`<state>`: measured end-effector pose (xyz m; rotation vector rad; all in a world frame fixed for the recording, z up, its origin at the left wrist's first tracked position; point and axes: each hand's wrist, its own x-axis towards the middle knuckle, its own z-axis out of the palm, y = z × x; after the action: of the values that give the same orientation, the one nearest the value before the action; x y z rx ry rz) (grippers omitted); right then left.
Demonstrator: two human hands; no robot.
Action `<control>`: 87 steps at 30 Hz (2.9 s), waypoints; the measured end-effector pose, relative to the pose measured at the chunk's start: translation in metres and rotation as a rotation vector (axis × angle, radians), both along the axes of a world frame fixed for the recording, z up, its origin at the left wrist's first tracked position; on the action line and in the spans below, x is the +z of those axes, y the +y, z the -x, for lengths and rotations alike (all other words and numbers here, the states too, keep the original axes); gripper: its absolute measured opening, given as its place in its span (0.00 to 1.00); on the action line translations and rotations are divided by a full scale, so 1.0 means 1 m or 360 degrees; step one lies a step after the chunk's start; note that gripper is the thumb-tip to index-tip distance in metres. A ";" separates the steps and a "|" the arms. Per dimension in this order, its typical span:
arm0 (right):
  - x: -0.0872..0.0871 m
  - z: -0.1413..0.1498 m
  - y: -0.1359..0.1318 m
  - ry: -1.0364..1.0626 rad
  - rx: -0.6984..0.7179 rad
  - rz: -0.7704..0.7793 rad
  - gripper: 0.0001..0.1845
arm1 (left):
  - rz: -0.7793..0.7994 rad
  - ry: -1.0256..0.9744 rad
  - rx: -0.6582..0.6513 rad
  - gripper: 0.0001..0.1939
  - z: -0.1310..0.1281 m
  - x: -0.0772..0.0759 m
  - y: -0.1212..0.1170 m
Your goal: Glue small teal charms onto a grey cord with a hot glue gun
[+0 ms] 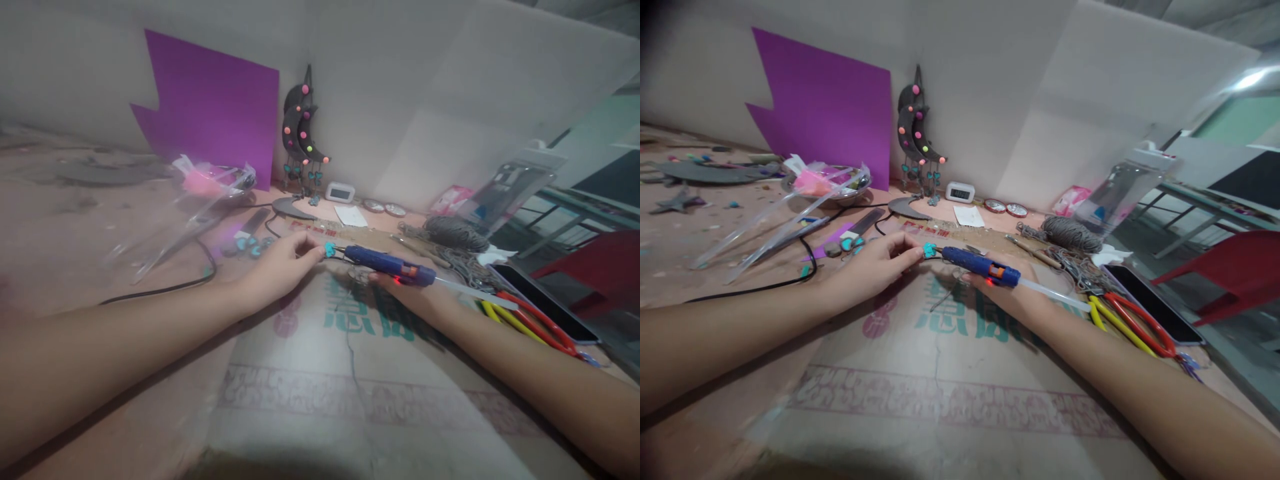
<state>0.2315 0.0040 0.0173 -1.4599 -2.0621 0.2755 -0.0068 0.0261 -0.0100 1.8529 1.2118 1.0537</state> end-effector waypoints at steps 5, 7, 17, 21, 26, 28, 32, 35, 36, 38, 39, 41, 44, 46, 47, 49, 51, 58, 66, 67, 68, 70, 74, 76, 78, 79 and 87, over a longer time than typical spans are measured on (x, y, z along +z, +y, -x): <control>0.000 0.001 0.000 0.0018 -0.0024 0.0012 0.15 | 0.0030 -0.0015 0.0021 0.11 0.000 0.002 0.000; -0.001 0.000 0.001 -0.0006 -0.0031 0.0016 0.15 | 0.0059 -0.0027 0.0029 0.11 0.000 0.002 0.000; -0.004 -0.007 0.003 -0.0172 0.0016 -0.0027 0.16 | 0.0075 -0.0022 0.0037 0.11 -0.001 0.002 0.000; -0.004 -0.008 0.004 -0.0186 0.0059 -0.0038 0.16 | 0.0047 -0.0024 0.0027 0.11 0.000 0.001 0.000; -0.005 -0.007 0.004 -0.0153 0.0118 -0.0036 0.16 | 0.0069 -0.0053 -0.0001 0.12 0.000 -0.001 0.000; -0.004 -0.007 0.003 -0.0162 0.0133 -0.0028 0.16 | 0.0061 -0.0068 -0.0010 0.12 0.000 -0.002 0.000; -0.003 -0.006 0.003 -0.0179 0.0137 -0.0042 0.17 | 0.0040 -0.0061 -0.0019 0.11 0.000 -0.003 0.000; -0.004 -0.007 0.004 -0.0170 0.0144 -0.0041 0.17 | 0.0018 -0.0023 -0.0018 0.12 0.000 -0.001 -0.001; -0.004 -0.007 0.004 -0.0170 0.0143 -0.0036 0.17 | 0.0007 -0.0016 -0.0014 0.12 0.000 -0.001 -0.001; -0.005 -0.007 0.004 -0.0159 0.0133 -0.0033 0.17 | 0.0001 0.0000 -0.0007 0.12 0.000 0.000 -0.002; -0.005 -0.007 0.003 -0.0155 0.0124 -0.0026 0.17 | 0.0007 0.0009 -0.0005 0.12 0.000 0.001 -0.002; -0.004 -0.006 0.003 -0.0129 0.0110 -0.0025 0.16 | 0.0030 0.0022 -0.0010 0.12 -0.001 0.002 -0.003; -0.001 -0.006 0.001 -0.0036 0.0098 -0.0051 0.16 | 0.0048 0.0012 -0.0029 0.12 0.000 0.003 -0.003; 0.000 -0.007 -0.001 0.0019 0.0106 -0.0052 0.16 | 0.0043 0.0012 -0.0034 0.12 0.000 0.002 -0.003; 0.001 -0.008 -0.002 0.0038 0.0124 -0.0041 0.16 | 0.0038 0.0015 -0.0038 0.12 0.000 0.002 -0.003; 0.002 -0.010 -0.004 0.0123 0.0181 -0.0025 0.14 | 0.0038 0.0009 -0.0046 0.12 -0.001 0.001 -0.002; 0.006 -0.011 -0.005 0.0321 0.0196 -0.0019 0.14 | 0.0052 -0.0015 -0.0046 0.12 -0.001 -0.001 -0.001; 0.029 -0.012 0.004 0.0632 -0.0208 -0.0094 0.20 | 0.0007 -0.0036 -0.0067 0.12 -0.001 -0.004 0.000; 0.038 -0.029 0.069 0.0368 -0.0540 -0.0138 0.23 | 0.0098 -0.0040 -0.0092 0.13 -0.001 -0.004 0.000; 0.038 -0.031 0.082 0.0215 -0.0564 -0.0042 0.24 | 0.0088 -0.0045 -0.0098 0.13 -0.001 -0.004 0.000; 0.038 -0.033 0.095 0.0083 -0.0573 0.0054 0.25 | 0.0075 -0.0048 -0.0104 0.13 -0.001 -0.003 0.000; 0.034 -0.038 0.118 0.0023 -0.0595 0.0120 0.24 | 0.0056 -0.0051 -0.0106 0.12 -0.001 -0.003 0.000; 0.020 -0.041 0.146 -0.0060 -0.0635 0.0197 0.20 | 0.0048 -0.0065 -0.0087 0.11 -0.001 -0.003 0.000; 0.014 -0.042 0.150 -0.0113 -0.0638 0.0193 0.20 | 0.0080 -0.0066 -0.0081 0.11 -0.001 -0.003 -0.001; 0.010 -0.044 0.150 -0.0179 -0.0629 0.0161 0.20 | 0.0108 -0.0068 -0.0085 0.11 -0.001 -0.004 -0.001; 0.010 -0.045 0.148 -0.0219 -0.0621 0.0141 0.21 | 0.0113 -0.0071 -0.0088 0.12 -0.001 -0.004 -0.001; 0.025 -0.044 0.079 -0.0692 -0.0263 -0.0197 0.18 | 0.0049 -0.0091 -0.0106 0.12 -0.001 -0.002 -0.001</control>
<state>0.2753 0.0835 0.0424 -1.7136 -2.2194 -0.2548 -0.0058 0.0248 -0.0117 1.8149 1.1195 1.0389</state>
